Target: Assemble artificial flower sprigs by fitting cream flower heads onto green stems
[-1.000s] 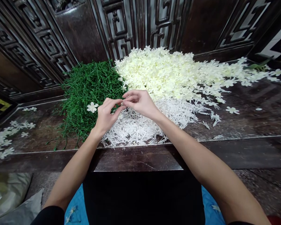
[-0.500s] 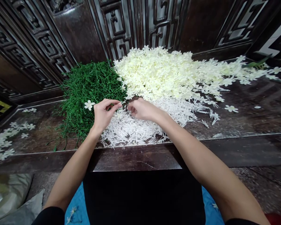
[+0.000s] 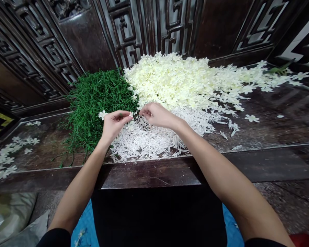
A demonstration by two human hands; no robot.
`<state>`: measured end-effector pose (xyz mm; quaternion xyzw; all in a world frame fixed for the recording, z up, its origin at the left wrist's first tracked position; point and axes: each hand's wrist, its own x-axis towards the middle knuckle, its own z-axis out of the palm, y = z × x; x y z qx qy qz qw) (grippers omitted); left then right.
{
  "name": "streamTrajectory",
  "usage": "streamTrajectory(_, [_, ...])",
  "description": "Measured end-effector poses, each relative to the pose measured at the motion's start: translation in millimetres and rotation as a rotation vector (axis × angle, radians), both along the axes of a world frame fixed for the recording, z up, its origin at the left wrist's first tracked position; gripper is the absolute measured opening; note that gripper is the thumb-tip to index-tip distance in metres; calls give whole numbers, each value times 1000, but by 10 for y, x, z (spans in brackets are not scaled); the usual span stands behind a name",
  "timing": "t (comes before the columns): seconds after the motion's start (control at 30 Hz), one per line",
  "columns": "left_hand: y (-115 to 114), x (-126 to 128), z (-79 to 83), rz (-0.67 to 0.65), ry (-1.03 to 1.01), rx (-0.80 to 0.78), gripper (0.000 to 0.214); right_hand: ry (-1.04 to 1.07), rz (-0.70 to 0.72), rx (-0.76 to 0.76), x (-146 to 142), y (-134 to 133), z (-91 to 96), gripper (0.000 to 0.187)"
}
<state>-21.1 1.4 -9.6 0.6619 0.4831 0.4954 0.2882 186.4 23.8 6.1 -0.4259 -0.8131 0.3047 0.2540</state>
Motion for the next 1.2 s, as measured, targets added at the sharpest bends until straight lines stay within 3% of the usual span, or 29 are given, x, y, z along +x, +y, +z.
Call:
streamTrajectory(0.17, [6, -5, 23, -26, -103, -43, 20, 141, 24, -81, 49, 19, 41, 17])
streamTrajectory(0.4, [-13, -8, 61, -82, -221, -128, 24, 390, 7, -181, 30, -35, 123, 16])
streamTrajectory(0.7, [9, -25, 35, -128, -323, -193, 31, 664, -52, -12, -141, -169, 110, 15])
streamTrajectory(0.93, [-20, 9, 75, -171, -345, -213, 31, 635, -43, 60, -207, -154, 19, 17])
streamTrajectory(1.2, [-9, -5, 39, -153, -327, -156, 23, 630, -82, 123, -198, -172, 63, 23])
